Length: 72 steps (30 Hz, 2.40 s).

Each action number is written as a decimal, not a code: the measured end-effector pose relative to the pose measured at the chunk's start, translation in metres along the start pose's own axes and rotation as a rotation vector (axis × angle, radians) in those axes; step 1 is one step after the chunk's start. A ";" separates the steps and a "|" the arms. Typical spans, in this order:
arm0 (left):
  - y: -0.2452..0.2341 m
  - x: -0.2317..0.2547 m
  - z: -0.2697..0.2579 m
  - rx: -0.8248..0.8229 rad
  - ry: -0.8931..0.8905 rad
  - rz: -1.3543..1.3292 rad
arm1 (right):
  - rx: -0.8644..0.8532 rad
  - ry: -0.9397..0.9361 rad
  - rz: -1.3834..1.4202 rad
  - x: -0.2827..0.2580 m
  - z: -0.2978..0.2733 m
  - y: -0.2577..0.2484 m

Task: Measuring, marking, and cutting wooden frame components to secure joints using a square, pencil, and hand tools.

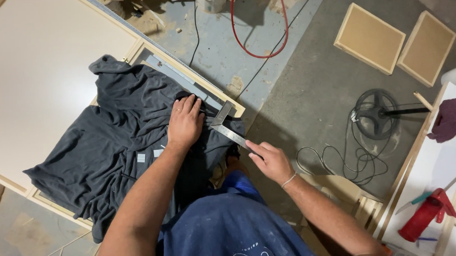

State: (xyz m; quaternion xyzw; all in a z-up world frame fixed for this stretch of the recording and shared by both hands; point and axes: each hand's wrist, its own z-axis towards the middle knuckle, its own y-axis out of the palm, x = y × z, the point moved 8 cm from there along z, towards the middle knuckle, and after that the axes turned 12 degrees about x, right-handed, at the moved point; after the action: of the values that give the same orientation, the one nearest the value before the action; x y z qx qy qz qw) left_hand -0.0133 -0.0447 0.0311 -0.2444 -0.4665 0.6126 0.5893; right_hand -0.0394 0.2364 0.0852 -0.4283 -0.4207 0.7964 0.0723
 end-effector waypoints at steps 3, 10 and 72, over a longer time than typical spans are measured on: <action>0.001 -0.001 0.000 0.023 0.014 0.012 | -0.002 -0.020 -0.026 -0.003 0.000 0.000; 0.002 -0.001 0.000 0.042 0.015 -0.005 | -0.020 -0.080 -0.044 -0.019 0.000 -0.001; -0.075 -0.127 -0.018 0.203 -0.605 -0.394 | -0.041 -0.125 -0.140 -0.012 -0.004 0.064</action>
State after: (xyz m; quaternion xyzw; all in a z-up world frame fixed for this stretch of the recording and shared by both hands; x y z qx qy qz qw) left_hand 0.0626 -0.1704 0.0555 0.1018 -0.5943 0.5751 0.5529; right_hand -0.0127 0.1922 0.0445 -0.3486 -0.4697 0.8058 0.0928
